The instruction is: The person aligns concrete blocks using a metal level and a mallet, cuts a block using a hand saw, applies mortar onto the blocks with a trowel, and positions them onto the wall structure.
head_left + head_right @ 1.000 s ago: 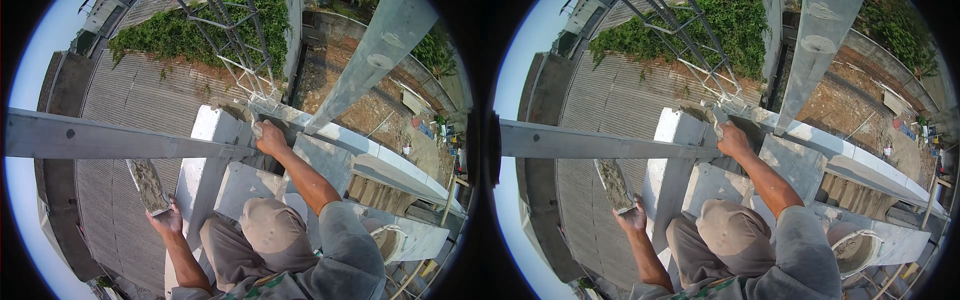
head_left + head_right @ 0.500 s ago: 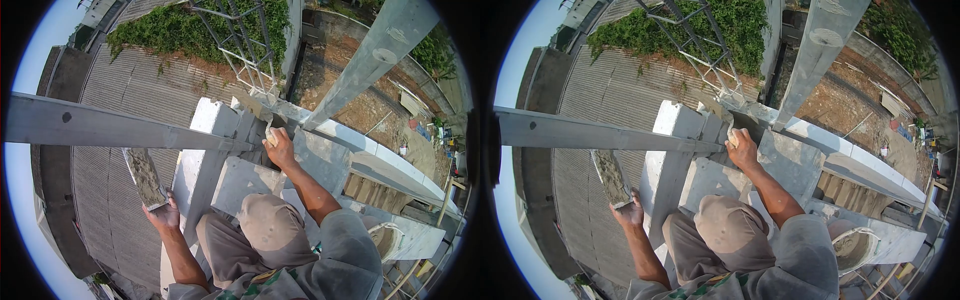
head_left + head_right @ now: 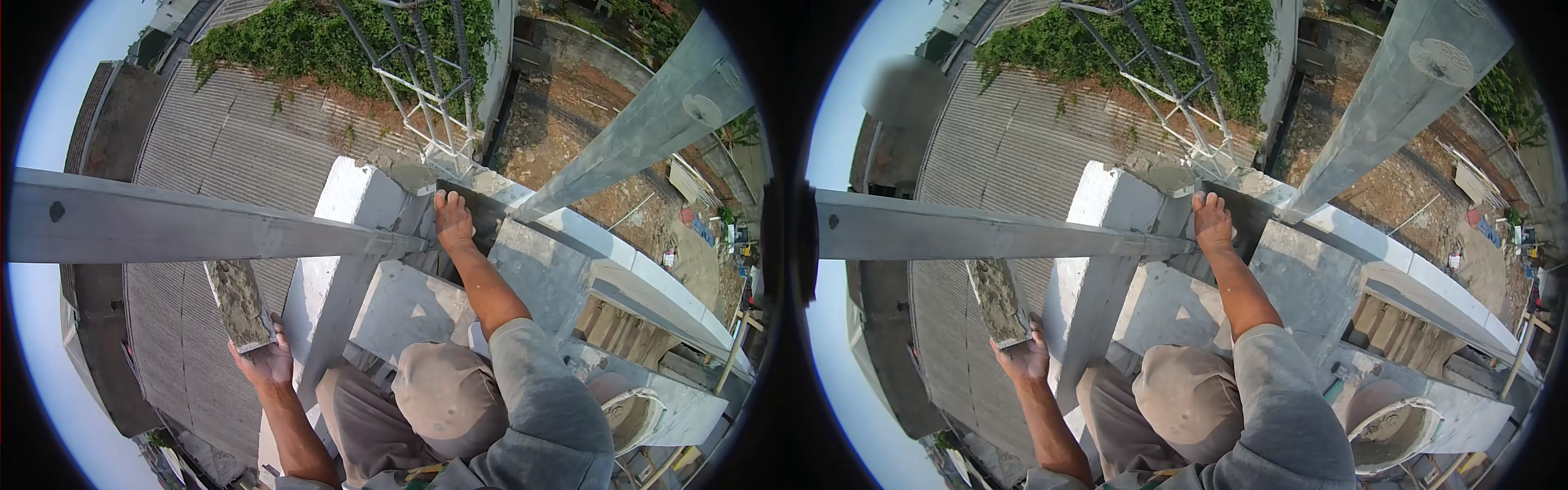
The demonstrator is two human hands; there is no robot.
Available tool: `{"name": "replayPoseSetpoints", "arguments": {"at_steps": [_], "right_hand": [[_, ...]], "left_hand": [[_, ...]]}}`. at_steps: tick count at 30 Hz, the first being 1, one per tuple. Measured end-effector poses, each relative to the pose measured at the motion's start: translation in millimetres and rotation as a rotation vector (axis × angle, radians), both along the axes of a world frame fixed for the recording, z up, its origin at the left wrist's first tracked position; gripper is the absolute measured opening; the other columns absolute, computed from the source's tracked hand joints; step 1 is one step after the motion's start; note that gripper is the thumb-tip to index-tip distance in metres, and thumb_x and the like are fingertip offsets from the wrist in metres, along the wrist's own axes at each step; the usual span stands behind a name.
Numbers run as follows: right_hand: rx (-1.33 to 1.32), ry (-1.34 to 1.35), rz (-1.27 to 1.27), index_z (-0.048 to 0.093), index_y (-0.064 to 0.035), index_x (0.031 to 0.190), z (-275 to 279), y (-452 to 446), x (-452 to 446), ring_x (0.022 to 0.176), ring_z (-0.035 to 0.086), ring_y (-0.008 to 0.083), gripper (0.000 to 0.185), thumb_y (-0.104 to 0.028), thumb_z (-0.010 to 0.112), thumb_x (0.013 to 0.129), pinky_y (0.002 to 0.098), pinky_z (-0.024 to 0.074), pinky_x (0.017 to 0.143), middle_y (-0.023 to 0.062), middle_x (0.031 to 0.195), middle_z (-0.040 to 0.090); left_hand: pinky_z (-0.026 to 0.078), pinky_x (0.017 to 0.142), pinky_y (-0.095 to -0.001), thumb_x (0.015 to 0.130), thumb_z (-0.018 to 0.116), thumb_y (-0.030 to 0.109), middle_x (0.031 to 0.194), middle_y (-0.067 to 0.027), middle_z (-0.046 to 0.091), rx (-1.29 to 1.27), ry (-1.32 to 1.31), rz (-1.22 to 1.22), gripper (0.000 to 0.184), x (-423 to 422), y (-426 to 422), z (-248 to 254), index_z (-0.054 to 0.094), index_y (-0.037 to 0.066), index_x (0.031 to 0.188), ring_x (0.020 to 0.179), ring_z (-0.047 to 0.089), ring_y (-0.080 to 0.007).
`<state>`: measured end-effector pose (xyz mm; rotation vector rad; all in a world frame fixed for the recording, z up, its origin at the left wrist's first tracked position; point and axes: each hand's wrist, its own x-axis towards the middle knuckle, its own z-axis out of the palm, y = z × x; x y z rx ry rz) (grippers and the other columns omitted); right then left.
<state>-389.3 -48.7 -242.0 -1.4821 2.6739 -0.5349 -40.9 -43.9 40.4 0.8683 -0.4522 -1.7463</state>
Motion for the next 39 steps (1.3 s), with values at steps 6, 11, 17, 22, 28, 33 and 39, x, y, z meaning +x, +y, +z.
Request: {"name": "replayPoseSetpoints", "arguments": {"at_steps": [6,11,17,22,28,33,39], "right_hand": [[-0.083,0.102,0.069,0.046,-0.0156,0.116,7.1,27.8,-29.3,0.091,0.053,0.0272,0.031,-0.017,0.053,0.086,0.0406,0.0471,0.071,0.0081,0.098,0.049],[-0.058,0.023,0.061,0.048,-0.0165,0.113,8.6,32.2,-34.4,0.094,0.053,0.0283,0.031,-0.015,0.055,0.083,0.0426,0.0465,0.075,0.0085,0.098,0.049],[-0.076,-0.024,-0.015,0.051,-0.0161,0.104,3.9,30.0,-38.4,0.099,0.051,0.0319,0.03,-0.012,0.06,0.076,0.0484,0.0447,0.079,0.0099,0.099,0.049],[-0.1,-0.157,-0.095,0.055,-0.0145,0.105,19.2,37.0,-37.7,0.107,0.051,0.0358,0.034,-0.017,0.066,0.074,0.0487,0.0451,0.086,0.0124,0.105,0.053],[-0.072,-0.635,-0.004,0.055,0.0001,0.125,67.7,34.1,-43.2,0.092,0.065,0.0314,0.058,-0.041,0.062,0.086,0.0406,0.0508,0.082,0.0186,0.095,0.067],[0.118,-1.192,0.005,0.063,-0.0031,0.105,76.6,5.0,-59.1,0.057,0.062,0.0224,0.05,-0.05,0.051,0.09,0.0354,0.0509,0.061,0.0109,0.079,0.065],[0.485,-0.886,0.11,0.063,0.0007,0.087,69.8,11.2,-89.8,0.057,0.062,0.029,0.052,-0.047,0.043,0.093,0.0437,0.0505,0.061,0.015,0.07,0.062]], "left_hand": [[0.058,0.069,-0.0396,0.091,0.043,0.039,0.11,-0.0265,0.055,-0.028,0.004,-0.056,0.053,9.1,-1.5,-2.6,0.048,0.001,0.127,0.086,0.061,-0.0362],[0.058,0.067,-0.0389,0.092,0.044,0.039,0.109,-0.0259,0.055,-0.025,-0.001,-0.052,0.052,3.2,0.4,-0.2,0.048,0.001,0.126,0.085,0.062,-0.0358],[0.059,0.064,-0.0376,0.093,0.042,0.041,0.105,-0.0261,0.056,-0.05,-0.085,-0.033,0.052,0.3,0.7,2.0,0.048,0.001,0.125,0.081,0.063,-0.0345],[0.058,0.066,-0.0374,0.093,0.041,0.042,0.107,-0.0273,0.056,-0.066,-0.082,-0.067,0.053,5.7,-0.2,-3.3,0.049,0.001,0.126,0.083,0.062,-0.0343],[0.059,0.066,-0.0373,0.093,0.04,0.042,0.104,-0.0274,0.056,-0.053,-0.068,-0.065,0.054,4.7,-1.4,-1.3,0.048,0.0,0.125,0.082,0.062,-0.0343],[0.059,0.065,-0.0372,0.093,0.041,0.04,0.103,-0.0258,0.057,-0.059,-0.1,-0.088,0.051,8.5,-4.1,-3.1,0.05,0.0,0.123,0.082,0.062,-0.0339],[0.059,0.065,-0.0379,0.092,0.042,0.039,0.104,-0.0245,0.058,-0.056,-0.107,-0.095,0.049,8.9,-2.5,-0.5,0.051,0.001,0.122,0.081,0.062,-0.0338]]}}
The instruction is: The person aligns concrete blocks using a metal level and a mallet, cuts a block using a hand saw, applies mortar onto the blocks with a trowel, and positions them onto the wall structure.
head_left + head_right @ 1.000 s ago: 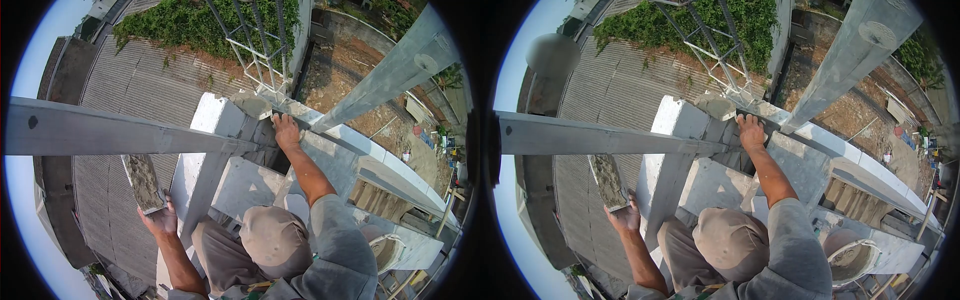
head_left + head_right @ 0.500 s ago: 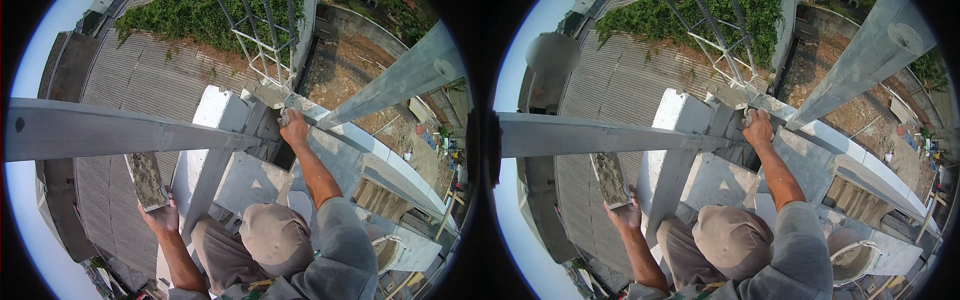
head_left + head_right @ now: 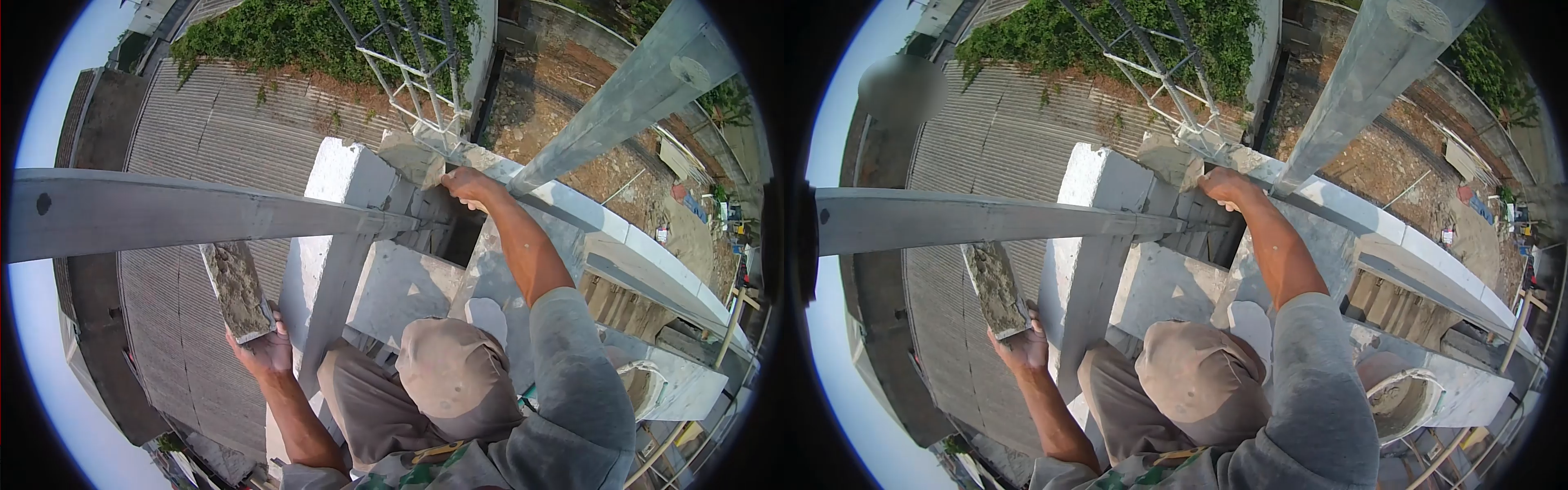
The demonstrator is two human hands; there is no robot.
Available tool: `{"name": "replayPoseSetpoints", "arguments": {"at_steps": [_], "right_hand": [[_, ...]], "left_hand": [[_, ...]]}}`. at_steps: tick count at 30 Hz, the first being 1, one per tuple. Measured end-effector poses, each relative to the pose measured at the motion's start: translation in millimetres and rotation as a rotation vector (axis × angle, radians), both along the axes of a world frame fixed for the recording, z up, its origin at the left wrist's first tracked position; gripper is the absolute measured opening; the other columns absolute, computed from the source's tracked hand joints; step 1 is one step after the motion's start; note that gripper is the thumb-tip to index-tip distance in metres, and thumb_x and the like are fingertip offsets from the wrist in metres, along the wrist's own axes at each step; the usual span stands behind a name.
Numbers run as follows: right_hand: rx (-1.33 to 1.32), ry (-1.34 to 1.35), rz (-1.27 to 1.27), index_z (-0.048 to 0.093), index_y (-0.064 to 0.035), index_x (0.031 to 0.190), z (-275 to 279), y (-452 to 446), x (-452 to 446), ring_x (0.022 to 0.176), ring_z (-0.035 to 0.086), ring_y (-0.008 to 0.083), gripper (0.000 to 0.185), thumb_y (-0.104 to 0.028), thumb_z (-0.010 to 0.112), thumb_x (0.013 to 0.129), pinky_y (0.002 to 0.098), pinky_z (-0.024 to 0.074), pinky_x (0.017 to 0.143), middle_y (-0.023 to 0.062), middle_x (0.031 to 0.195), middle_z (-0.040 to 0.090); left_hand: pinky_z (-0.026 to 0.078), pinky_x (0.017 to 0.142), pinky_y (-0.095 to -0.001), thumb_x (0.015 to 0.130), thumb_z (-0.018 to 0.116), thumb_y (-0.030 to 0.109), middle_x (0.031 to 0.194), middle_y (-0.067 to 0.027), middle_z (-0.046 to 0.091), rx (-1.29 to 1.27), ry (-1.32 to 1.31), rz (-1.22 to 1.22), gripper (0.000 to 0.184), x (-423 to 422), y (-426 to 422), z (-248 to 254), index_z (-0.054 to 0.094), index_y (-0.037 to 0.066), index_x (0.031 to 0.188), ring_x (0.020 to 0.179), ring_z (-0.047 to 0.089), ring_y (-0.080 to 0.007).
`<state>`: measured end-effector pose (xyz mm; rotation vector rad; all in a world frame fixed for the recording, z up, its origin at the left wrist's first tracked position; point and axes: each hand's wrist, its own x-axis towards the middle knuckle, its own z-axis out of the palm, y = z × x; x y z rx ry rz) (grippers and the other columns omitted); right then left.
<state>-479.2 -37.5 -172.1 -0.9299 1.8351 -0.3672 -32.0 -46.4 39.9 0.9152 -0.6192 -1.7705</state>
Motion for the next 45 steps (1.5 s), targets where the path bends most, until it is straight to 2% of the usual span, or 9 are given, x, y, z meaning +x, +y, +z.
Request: {"name": "replayPoseSetpoints", "arguments": {"at_steps": [4,8,11,15,18,25,34,40,45], "right_hand": [[0.075,0.049,0.023,0.063,0.0016,0.086,16.8,38.4,-2.8,0.066,0.067,0.0316,0.05,-0.043,0.042,0.093,0.0446,0.0501,0.072,0.0182,0.073,0.066],[0.059,0.316,0.014,0.065,-0.0029,0.098,24.9,80.5,3.6,0.087,0.067,0.0332,0.048,-0.046,0.044,0.093,0.0468,0.0492,0.082,0.0229,0.098,0.067],[-0.095,0.454,-0.061,0.062,-0.0057,0.109,33.3,91.4,21.0,0.099,0.063,0.0359,0.045,-0.044,0.049,0.091,0.0466,0.0484,0.086,0.0212,0.108,0.064],[-0.469,0.546,-0.205,0.058,-0.0093,0.112,30.5,57.9,51.3,0.1,0.058,0.0402,0.031,-0.023,0.059,0.084,0.0501,0.0462,0.087,0.017,0.105,0.057],[-0.666,0.676,-0.145,0.057,-0.0106,0.114,-7.0,19.8,57.6,0.107,0.053,0.0377,0.036,-0.025,0.064,0.082,0.0474,0.047,0.086,0.0171,0.11,0.053],[-0.483,0.862,-0.177,0.052,-0.0133,0.103,-59.6,-28.9,69.0,0.106,0.051,0.0313,0.024,-0.011,0.059,0.08,0.0431,0.0477,0.079,0.0122,0.102,0.049],[-0.354,0.988,0.07,0.048,-0.012,0.096,-87.9,-9.7,50.0,0.093,0.058,0.0274,0.014,-0.013,0.055,0.084,0.0396,0.0468,0.079,0.0098,0.094,0.056],[-0.43,1.068,0.121,0.049,-0.0103,0.096,-90.0,14.7,41.0,0.088,0.057,0.0277,0.026,-0.025,0.064,0.081,0.039,0.0462,0.077,0.0098,0.09,0.057],[-0.471,1.18,0.091,0.05,-0.0122,0.092,-93.1,15.1,44.7,0.08,0.055,0.024,0.01,-0.021,0.051,0.087,0.0373,0.0418,0.069,0.0065,0.083,0.054]], "left_hand": [[0.059,0.066,-0.039,0.092,0.043,0.039,0.104,-0.0238,0.058,0.019,0.071,0.025,0.049,1.0,-1.1,-4.4,0.051,0.002,0.122,0.082,0.063,-0.0341],[0.06,0.066,-0.0394,0.092,0.044,0.038,0.105,-0.0223,0.059,0.016,0.089,0.062,0.047,-2.3,-0.2,-0.8,0.052,0.003,0.122,0.083,0.063,-0.0342],[0.06,0.064,-0.039,0.092,0.043,0.038,0.105,-0.0214,0.06,0.021,0.095,0.044,0.046,0.4,0.6,-5.4,0.053,0.004,0.121,0.082,0.064,-0.034],[0.06,0.063,-0.0382,0.092,0.043,0.038,0.103,-0.0219,0.06,0.024,0.066,0.062,0.046,-2.0,-0.8,-2.1,0.052,0.003,0.121,0.08,0.064,-0.034],[0.06,0.062,-0.038,0.093,0.042,0.038,0.101,-0.0227,0.059,0.007,0.045,0.048,0.047,-6.2,1.2,0.7,0.051,0.002,0.121,0.08,0.063,-0.0342],[0.059,0.064,-0.039,0.093,0.041,0.04,0.101,-0.0248,0.059,-0.02,0.022,0.042,0.049,-15.6,3.8,5.9,0.05,0.001,0.122,0.08,0.063,-0.0354],[0.059,0.066,-0.0387,0.094,0.041,0.043,0.105,-0.0253,0.058,-0.033,0.004,0.046,0.053,-4.9,3.2,-2.6,0.049,0.002,0.126,0.082,0.063,-0.0356],[0.059,0.065,-0.0383,0.094,0.041,0.041,0.105,-0.0252,0.058,-0.018,0.008,0.056,0.051,-6.4,4.4,-1.0,0.049,0.001,0.126,0.082,0.063,-0.0347],[0.059,0.064,-0.0374,0.093,0.041,0.041,0.104,-0.0255,0.058,-0.046,0.006,0.033,0.051,-8.9,2.1,-0.8,0.049,0.0,0.124,0.081,0.064,-0.0341]]}}
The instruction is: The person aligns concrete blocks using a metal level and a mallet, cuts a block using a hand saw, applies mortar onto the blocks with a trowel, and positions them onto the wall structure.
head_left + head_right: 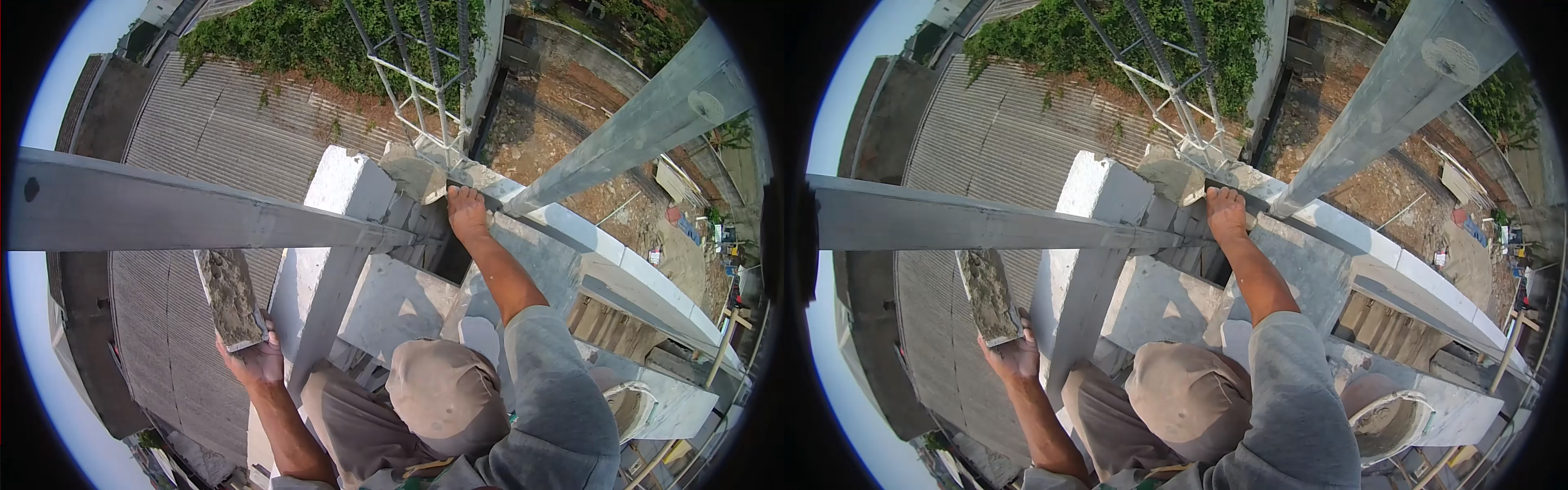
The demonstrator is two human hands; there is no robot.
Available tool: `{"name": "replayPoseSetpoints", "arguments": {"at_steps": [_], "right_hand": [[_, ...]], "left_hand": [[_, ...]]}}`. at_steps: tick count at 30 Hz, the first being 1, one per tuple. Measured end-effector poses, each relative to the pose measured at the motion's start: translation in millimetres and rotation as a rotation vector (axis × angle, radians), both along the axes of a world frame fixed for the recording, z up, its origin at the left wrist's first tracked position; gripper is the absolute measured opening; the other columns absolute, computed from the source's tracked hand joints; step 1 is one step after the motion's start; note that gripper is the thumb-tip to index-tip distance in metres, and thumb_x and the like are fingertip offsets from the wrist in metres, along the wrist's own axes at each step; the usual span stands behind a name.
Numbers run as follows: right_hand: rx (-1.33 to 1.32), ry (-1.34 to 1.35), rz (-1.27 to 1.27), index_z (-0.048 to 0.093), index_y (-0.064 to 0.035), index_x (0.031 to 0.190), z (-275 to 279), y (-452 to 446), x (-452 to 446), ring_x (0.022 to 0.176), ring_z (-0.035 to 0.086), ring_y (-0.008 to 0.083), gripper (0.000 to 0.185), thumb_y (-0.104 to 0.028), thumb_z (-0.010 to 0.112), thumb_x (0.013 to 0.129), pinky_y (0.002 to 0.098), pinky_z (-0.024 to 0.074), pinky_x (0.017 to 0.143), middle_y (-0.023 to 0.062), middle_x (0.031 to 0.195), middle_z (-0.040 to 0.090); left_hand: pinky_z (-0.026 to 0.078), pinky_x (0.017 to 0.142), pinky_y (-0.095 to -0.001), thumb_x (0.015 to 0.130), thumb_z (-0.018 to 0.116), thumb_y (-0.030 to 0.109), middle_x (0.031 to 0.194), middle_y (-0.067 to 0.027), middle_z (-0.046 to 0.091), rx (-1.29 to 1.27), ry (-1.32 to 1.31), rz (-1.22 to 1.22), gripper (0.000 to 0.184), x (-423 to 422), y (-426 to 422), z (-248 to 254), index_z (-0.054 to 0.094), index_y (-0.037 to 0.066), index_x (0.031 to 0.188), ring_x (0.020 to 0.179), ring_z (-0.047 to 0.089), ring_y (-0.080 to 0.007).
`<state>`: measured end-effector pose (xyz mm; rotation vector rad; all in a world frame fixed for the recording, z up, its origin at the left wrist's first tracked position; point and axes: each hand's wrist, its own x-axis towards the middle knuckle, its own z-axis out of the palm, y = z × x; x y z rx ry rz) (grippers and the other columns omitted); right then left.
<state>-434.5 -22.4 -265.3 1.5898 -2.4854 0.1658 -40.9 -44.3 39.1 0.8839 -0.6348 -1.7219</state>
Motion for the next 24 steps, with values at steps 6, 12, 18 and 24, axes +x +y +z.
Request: {"name": "replayPoseSetpoints", "arguments": {"at_steps": [6,12,18,24], "right_hand": [[0.02,0.038,0.011,0.051,-0.0128,0.091,21.4,3.8,-2.6,0.078,0.056,0.0231,0.009,-0.021,0.051,0.088,0.0364,0.0433,0.068,0.0066,0.082,0.055],[0.098,0.003,-0.004,0.051,-0.012,0.092,18.0,32.9,-2.5,0.079,0.057,0.0236,0.011,-0.021,0.053,0.087,0.0357,0.0454,0.069,0.0078,0.083,0.056],[0.074,-0.163,0.0,0.051,-0.0092,0.094,47.7,82.2,-4.0,0.084,0.059,0.0272,0.022,-0.022,0.064,0.081,0.0395,0.0474,0.073,0.0113,0.088,0.058],[0.098,-0.607,-0.066,0.049,-0.0061,0.098,86.0,91.9,2.9,0.099,0.061,0.0371,0.035,-0.025,0.07,0.077,0.048,0.0505,0.079,0.0173,0.1,0.061]], "left_hand": [[0.059,0.061,-0.0372,0.093,0.042,0.04,0.101,-0.0252,0.058,-0.004,-0.031,0.018,0.049,0.2,0.1,-0.7,0.05,0.0,0.121,0.078,0.064,-0.0339],[0.06,0.055,-0.0362,0.095,0.041,0.038,0.096,-0.0228,0.06,0.004,-0.066,0.091,0.044,-9.6,2.1,4.2,0.048,0.001,0.12,0.072,0.064,-0.0325],[0.059,0.06,-0.0373,0.093,0.043,0.038,0.098,-0.0234,0.06,0.021,-0.004,0.035,0.047,-0.3,0.1,1.0,0.051,0.0,0.119,0.078,0.063,-0.0333],[0.06,0.061,-0.038,0.093,0.044,0.037,0.1,-0.0236,0.059,0.009,0.047,-0.036,0.046,8.3,-4.2,-3.4,0.051,0.001,0.121,0.08,0.063,-0.0336]]}}
